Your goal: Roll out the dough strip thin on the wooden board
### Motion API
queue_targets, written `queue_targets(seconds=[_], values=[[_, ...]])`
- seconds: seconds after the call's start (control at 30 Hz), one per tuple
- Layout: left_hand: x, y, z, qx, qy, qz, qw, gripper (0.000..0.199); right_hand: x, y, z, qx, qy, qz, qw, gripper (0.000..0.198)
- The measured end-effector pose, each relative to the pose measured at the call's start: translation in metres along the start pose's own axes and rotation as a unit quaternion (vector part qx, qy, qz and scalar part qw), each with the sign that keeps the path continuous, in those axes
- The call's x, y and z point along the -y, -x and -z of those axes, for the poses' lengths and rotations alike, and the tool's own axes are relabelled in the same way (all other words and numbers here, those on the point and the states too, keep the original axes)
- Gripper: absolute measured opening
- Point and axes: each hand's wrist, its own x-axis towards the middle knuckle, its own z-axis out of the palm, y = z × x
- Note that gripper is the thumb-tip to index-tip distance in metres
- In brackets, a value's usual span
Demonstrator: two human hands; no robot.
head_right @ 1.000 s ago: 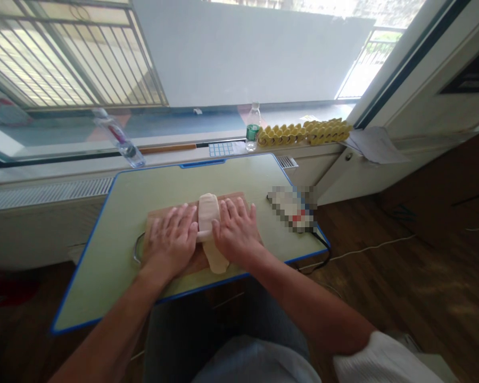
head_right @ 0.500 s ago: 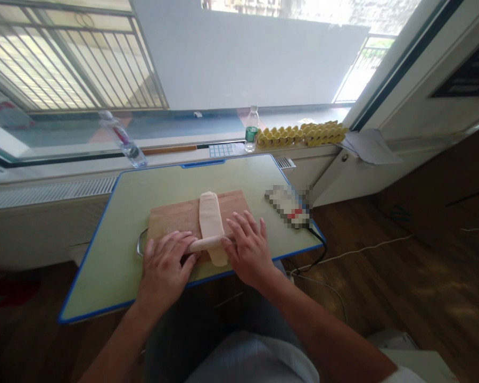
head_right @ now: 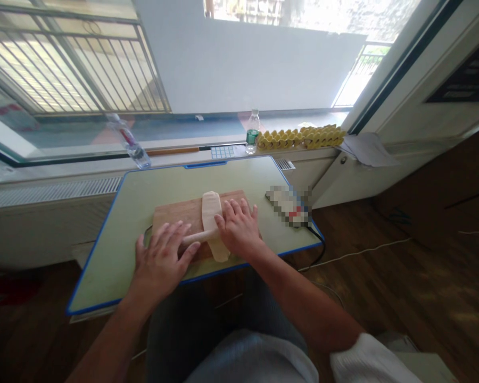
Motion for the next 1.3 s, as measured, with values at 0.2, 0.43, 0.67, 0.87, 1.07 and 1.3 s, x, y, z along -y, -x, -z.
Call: queue_targets(seconds=[0.2,0.43,0.67,0.87,1.07,1.3], values=[[-0.003,-0.038,-0.004,0.004,-0.027,0.026,0.999,0.062,0.002,-0.025,-0.001,-0.016,0.002,0.009,1.000,0.063],[0.008,-0.083,-0.008,0.033,-0.035,0.042,0.998,0.063,0.003,-0.079,-0.005,0.002,-0.020,-0.014,1.000,0.065],[0.012,-0.120,-0.004,0.084,-0.017,0.067,0.994,0.062,0.007,-0.110,-0.006,-0.052,-0.022,-0.016,0.998,0.057],[0.006,-0.093,-0.005,0.050,-0.029,0.030,0.998,0.062,0.004,-0.072,-0.005,-0.051,-0.015,0.015,0.998,0.055],[0.021,-0.044,0.009,0.018,0.028,-0.060,0.998,0.047,-0.003,-0.021,-0.005,-0.052,0.002,0.031,0.998,0.052],[0.011,-0.036,0.010,-0.010,0.069,-0.074,0.995,0.022,-0.015,-0.010,0.002,-0.058,-0.024,0.001,0.998,0.050]])
